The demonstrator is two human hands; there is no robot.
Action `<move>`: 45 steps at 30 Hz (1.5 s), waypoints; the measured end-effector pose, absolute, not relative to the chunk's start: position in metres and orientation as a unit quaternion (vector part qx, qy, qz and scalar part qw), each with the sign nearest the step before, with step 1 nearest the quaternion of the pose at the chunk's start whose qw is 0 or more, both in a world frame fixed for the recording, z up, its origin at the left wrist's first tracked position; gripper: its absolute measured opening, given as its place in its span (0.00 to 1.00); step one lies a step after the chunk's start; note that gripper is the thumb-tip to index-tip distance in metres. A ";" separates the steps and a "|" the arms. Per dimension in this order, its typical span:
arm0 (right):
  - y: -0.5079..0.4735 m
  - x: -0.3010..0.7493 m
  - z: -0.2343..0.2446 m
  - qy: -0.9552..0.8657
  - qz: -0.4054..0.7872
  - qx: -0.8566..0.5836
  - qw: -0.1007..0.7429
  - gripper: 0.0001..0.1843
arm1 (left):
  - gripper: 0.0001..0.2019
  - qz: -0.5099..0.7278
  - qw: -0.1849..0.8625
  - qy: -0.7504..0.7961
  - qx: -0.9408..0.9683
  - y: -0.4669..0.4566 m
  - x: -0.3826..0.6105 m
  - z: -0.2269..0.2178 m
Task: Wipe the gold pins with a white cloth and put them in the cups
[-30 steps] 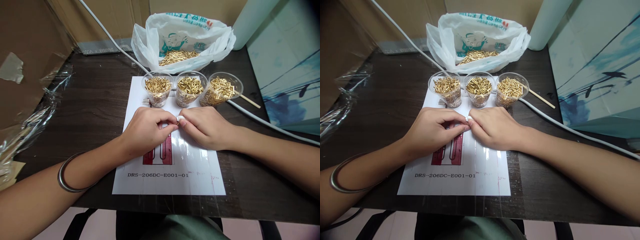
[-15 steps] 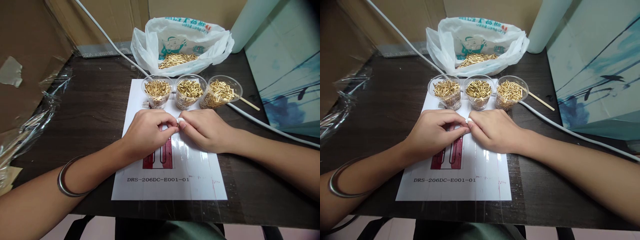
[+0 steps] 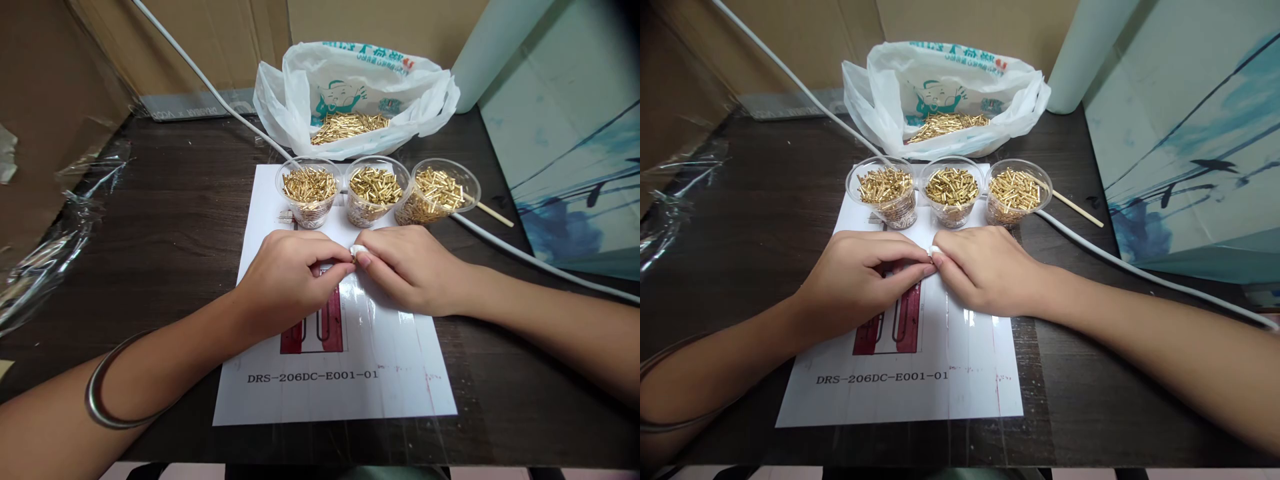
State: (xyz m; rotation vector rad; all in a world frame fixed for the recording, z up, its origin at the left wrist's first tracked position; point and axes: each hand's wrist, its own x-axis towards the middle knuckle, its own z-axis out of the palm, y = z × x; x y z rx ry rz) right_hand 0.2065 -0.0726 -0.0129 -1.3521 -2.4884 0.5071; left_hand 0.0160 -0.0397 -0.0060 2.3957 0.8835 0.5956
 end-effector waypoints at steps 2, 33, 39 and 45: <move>-0.073 0.207 -0.013 -0.857 0.175 -0.464 0.136 0.18 | 0.06 0.220 0.257 0.324 0.883 -0.040 0.016 -0.006; -0.075 0.201 -0.004 -0.853 0.140 -0.497 0.083 0.12 | 0.06 0.239 0.261 0.317 0.880 -0.040 0.016 -0.007; -0.075 0.199 0.000 -0.856 0.131 -0.498 0.044 0.10 | 0.06 0.228 0.257 0.326 0.881 -0.041 0.017 -0.005; -0.077 0.199 -0.003 -0.864 0.098 -0.490 0.055 0.08 | 0.06 0.223 0.256 0.330 0.881 -0.041 0.017 -0.006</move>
